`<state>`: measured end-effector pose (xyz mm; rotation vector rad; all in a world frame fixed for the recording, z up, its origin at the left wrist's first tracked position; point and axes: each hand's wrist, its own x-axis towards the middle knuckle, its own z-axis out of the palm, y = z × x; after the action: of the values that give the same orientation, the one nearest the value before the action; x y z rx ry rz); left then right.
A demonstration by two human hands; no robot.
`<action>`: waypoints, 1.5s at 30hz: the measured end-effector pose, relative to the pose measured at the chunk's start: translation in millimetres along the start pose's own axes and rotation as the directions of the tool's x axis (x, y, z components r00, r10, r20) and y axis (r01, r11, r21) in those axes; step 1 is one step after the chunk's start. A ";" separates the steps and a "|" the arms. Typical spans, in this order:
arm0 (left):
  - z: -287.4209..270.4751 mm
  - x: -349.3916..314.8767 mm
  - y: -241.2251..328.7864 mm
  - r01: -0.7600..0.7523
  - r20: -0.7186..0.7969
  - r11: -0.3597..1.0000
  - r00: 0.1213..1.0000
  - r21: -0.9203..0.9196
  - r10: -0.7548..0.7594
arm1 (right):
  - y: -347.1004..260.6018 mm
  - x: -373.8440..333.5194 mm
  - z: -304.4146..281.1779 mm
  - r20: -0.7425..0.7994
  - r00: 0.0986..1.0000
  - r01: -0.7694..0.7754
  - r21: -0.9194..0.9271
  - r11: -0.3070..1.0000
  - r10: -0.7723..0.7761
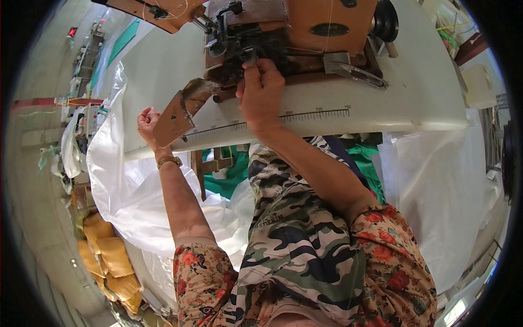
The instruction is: Threading and operating an industrial sewing machine to stitch white fabric.
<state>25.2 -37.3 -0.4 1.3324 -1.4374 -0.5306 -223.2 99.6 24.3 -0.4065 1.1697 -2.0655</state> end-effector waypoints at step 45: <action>-0.8 -0.9 0.2 -0.032 0.020 0.996 0.999 0.078 0.031 | -8.8 -2.0 -6.9 0.049 0.994 -0.102 0.129 0.986 0.096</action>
<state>25.6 -36.1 -0.2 1.3674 -1.5059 -0.4713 -229.6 108.2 28.1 -0.3207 1.0018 -2.0241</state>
